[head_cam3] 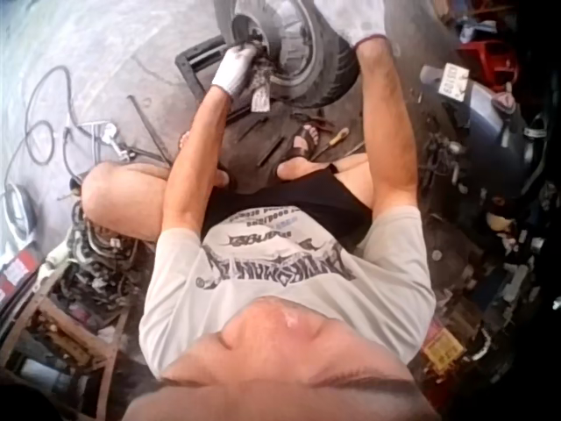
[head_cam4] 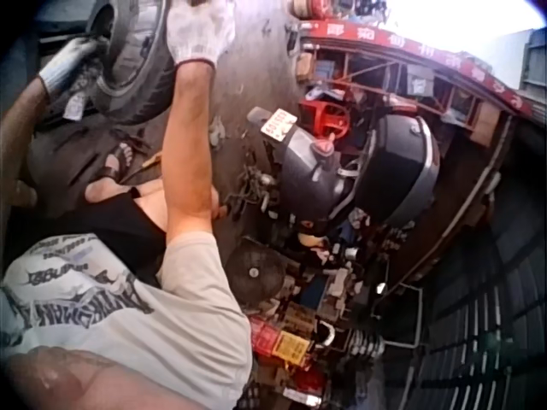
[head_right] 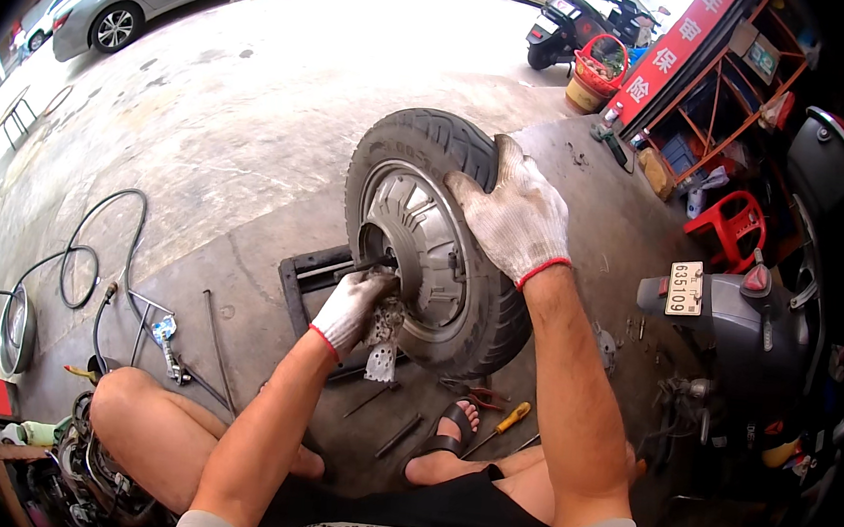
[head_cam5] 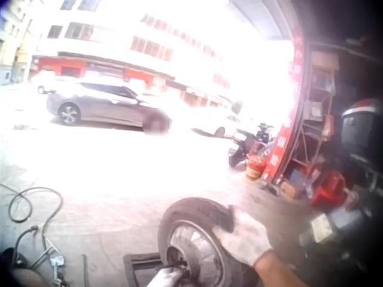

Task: The person sits on the floor and uses a wrench to tighten bolts on a motorcycle wheel hub. They then use pliers to adjust a cable and install a metal plate onto the wheel.

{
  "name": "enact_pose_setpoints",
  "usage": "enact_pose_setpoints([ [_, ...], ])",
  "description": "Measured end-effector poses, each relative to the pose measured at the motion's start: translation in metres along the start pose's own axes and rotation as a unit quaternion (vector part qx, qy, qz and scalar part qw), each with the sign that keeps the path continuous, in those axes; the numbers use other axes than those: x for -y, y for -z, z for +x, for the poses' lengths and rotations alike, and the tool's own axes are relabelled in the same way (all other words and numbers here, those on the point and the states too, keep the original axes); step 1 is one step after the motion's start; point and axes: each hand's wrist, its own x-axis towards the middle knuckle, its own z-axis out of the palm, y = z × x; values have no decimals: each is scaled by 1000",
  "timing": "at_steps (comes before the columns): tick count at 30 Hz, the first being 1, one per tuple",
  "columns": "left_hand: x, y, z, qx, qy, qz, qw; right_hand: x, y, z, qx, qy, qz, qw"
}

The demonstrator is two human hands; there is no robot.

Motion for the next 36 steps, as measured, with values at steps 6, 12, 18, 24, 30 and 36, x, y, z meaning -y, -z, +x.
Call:
enact_pose_setpoints([
  [6, -26, -18, 17, -15, 29, -299, 954, 2, 0, 0, 1, 2, 2, 1000],
  [12, -5, -1, -3, 32, -79, 175, 981, 0, -2, 1, -4, -10, -3, 1000],
  [18, -1, 23, -21, 36, -179, 570, 801, -1, 2, 0, 9, 2, 7, 1000],
  [24, -19, 72, 1, -149, -321, 628, 693, -3, 1, 2, 23, -16, 7, 1000],
  [30, -41, 68, 41, -26, -449, 691, 566, -8, -2, 2, 12, -10, 9, 1000],
  [36, -41, 73, 56, 11, -439, 731, 523, -10, -3, 3, 8, -3, 27, 1000],
])
